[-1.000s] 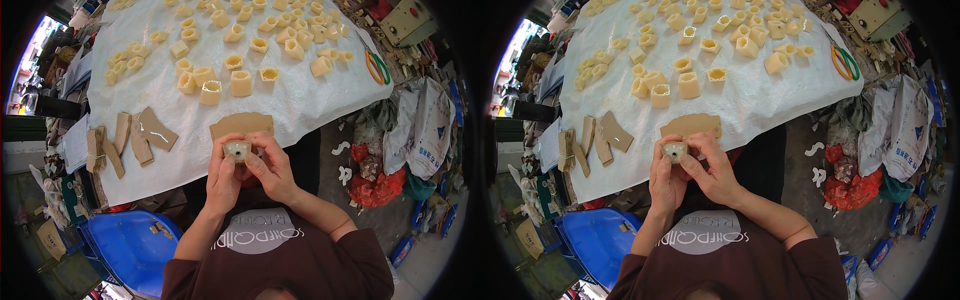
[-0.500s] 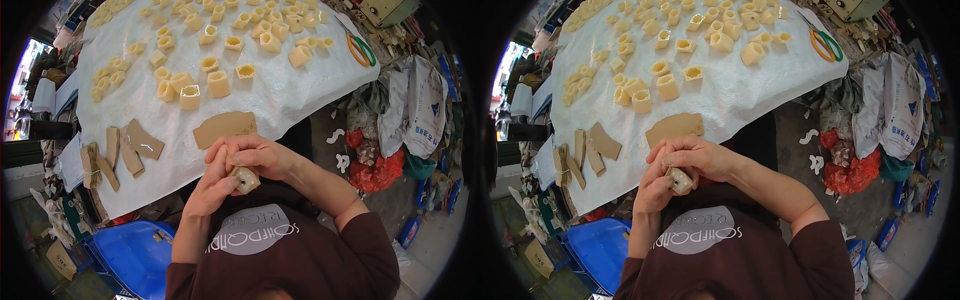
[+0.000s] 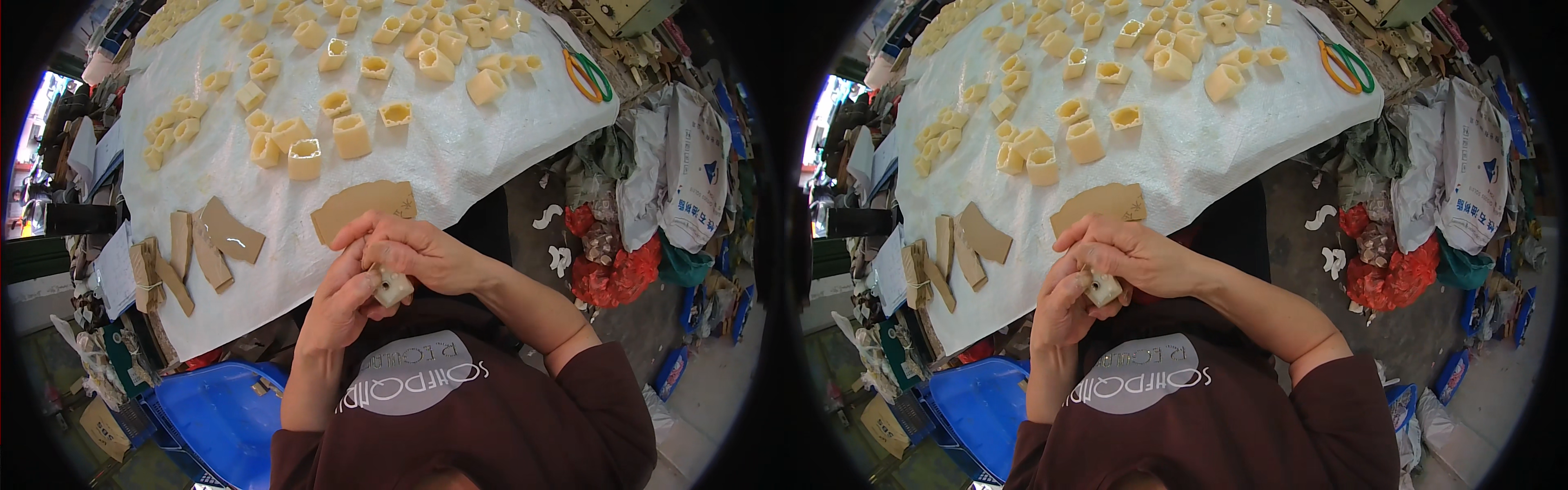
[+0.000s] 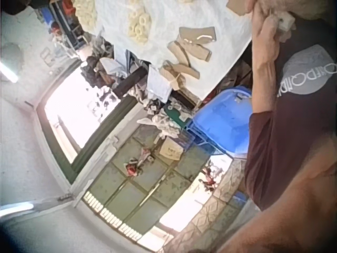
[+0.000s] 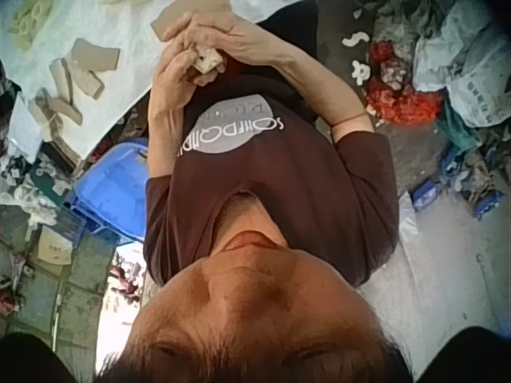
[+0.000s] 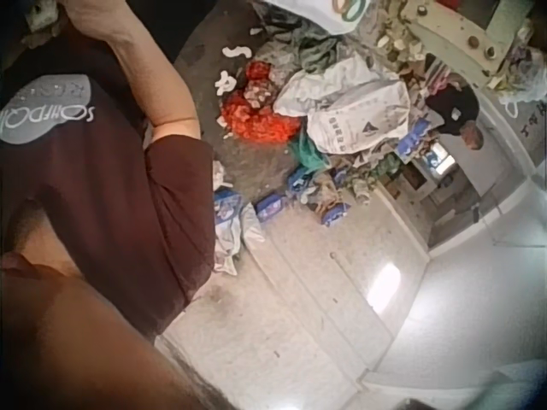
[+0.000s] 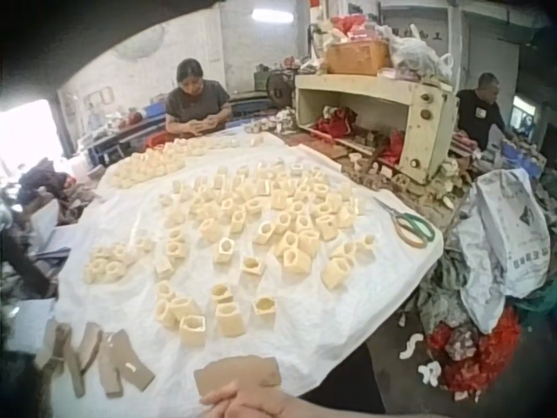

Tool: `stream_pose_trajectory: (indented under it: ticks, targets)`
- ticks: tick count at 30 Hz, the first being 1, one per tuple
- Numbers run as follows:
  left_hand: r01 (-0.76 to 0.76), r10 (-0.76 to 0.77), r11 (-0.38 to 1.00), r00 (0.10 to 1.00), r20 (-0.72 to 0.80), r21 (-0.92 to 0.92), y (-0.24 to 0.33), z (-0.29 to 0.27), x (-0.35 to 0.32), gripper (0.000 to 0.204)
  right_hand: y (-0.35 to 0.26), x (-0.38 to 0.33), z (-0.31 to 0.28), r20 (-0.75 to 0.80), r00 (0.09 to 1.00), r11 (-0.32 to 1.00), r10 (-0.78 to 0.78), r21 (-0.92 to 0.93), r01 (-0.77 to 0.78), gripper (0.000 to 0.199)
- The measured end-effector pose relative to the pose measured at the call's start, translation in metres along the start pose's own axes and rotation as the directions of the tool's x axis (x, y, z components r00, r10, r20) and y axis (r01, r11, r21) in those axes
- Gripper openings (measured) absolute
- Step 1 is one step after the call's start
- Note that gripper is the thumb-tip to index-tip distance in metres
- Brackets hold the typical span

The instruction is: The person repeatedly picks up small beige plastic pieces and wraps them with brown paper strips. They fold the paper around each piece and place the wrapped items on a white cloth-covered table alongside many similar pieces. The process is repetitive and focused on individual handling of each plastic component.

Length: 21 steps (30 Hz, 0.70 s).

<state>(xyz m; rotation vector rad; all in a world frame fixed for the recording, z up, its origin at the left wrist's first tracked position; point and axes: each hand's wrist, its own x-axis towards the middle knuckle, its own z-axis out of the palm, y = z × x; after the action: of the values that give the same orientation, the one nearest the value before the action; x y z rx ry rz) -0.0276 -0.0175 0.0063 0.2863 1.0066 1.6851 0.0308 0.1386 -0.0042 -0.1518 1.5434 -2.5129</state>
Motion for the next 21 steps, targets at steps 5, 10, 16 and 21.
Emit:
stream_pose_trajectory:
  ticks: [5, 10, 16, 21]
  targets:
    - [-0.047, 0.05, 0.996, 0.998, -0.039, 0.076, 0.001, 0.003, 0.002, 0.036, 0.008, -0.002, -0.002, 0.015, 1.0, 0.957, 0.027, 0.289, -0.03, 0.016]
    - [-0.051, 0.069, 0.982, 0.993, -0.093, 0.183, -0.004, 0.001, -0.001, 0.037, 0.012, -0.008, 0.006, -0.075, 0.996, 0.991, -0.058, 0.12, 0.067, 0.018]
    - [-0.046, 0.059, 0.991, 0.993, -0.101, 0.128, -0.003, 0.0, 0.0, 0.039, 0.012, -0.01, 0.01, -0.17, 0.966, 0.968, -0.194, -0.19, 0.161, 0.022]
    - [-0.073, 0.067, 0.992, 0.996, -0.064, -0.105, -0.01, -0.007, 0.004, 0.053, 0.01, -0.008, -0.001, -0.055, 0.994, 0.936, 0.097, 0.344, -0.072, 0.025]
